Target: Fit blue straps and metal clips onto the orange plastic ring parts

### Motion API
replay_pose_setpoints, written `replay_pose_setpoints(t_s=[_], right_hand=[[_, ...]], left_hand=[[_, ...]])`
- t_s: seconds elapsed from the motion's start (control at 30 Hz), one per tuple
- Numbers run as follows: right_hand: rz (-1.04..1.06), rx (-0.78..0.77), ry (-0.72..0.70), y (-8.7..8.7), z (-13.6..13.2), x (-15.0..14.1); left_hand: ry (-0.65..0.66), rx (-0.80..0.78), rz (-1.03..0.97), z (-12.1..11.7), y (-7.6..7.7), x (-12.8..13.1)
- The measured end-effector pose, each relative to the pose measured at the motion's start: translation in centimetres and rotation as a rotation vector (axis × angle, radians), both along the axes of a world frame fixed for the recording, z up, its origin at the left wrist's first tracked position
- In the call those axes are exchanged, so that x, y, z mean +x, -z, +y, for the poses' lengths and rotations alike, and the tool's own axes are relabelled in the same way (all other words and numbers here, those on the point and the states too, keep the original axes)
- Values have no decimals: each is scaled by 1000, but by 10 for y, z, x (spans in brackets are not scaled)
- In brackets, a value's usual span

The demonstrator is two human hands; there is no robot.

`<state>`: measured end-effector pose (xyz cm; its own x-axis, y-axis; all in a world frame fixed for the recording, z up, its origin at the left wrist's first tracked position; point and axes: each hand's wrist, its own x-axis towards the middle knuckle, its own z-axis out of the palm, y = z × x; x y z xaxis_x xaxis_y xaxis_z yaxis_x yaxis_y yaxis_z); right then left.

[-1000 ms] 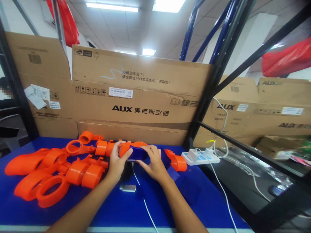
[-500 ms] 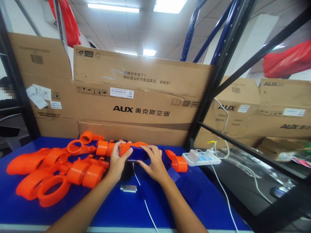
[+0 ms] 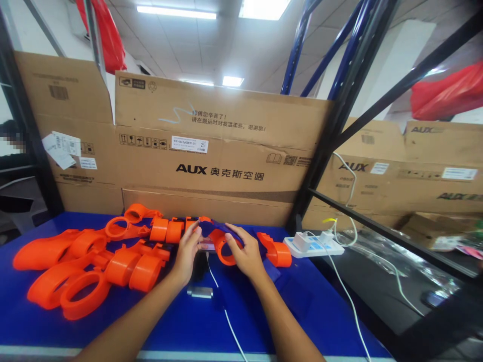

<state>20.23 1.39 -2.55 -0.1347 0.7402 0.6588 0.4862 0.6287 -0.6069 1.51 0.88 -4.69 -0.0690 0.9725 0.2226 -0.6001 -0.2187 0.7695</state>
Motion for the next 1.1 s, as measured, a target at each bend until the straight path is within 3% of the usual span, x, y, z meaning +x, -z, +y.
replay_pose_setpoints(t_s=[0.17, 0.3, 0.4, 0.53, 0.67, 0.83, 0.97, 1.1], right_hand=[[324, -442, -224, 0, 0, -8], [375, -637, -353, 4, -2, -14], [362, -605, -323, 5, -5, -17], [425, -391, -387, -2, -11, -14], [193, -268, -440, -8, -14, -11], [241, -237, -350, -6, -4, -11], [422, -230, -77, -3, 7, -4], [382, -256, 189, 4, 13, 7]], left_hand=[[30, 16, 39, -3, 2, 5], [30, -9, 47, -2, 3, 7], [-4, -35, 46, 2, 5, 6], [-57, -45, 40, 7, 7, 3], [-94, -48, 35, 9, 8, 1], [-30, -56, 47, 9, 7, 0], [-20, -98, 73, 9, 10, -2], [-9, -110, 49, 9, 11, -5]])
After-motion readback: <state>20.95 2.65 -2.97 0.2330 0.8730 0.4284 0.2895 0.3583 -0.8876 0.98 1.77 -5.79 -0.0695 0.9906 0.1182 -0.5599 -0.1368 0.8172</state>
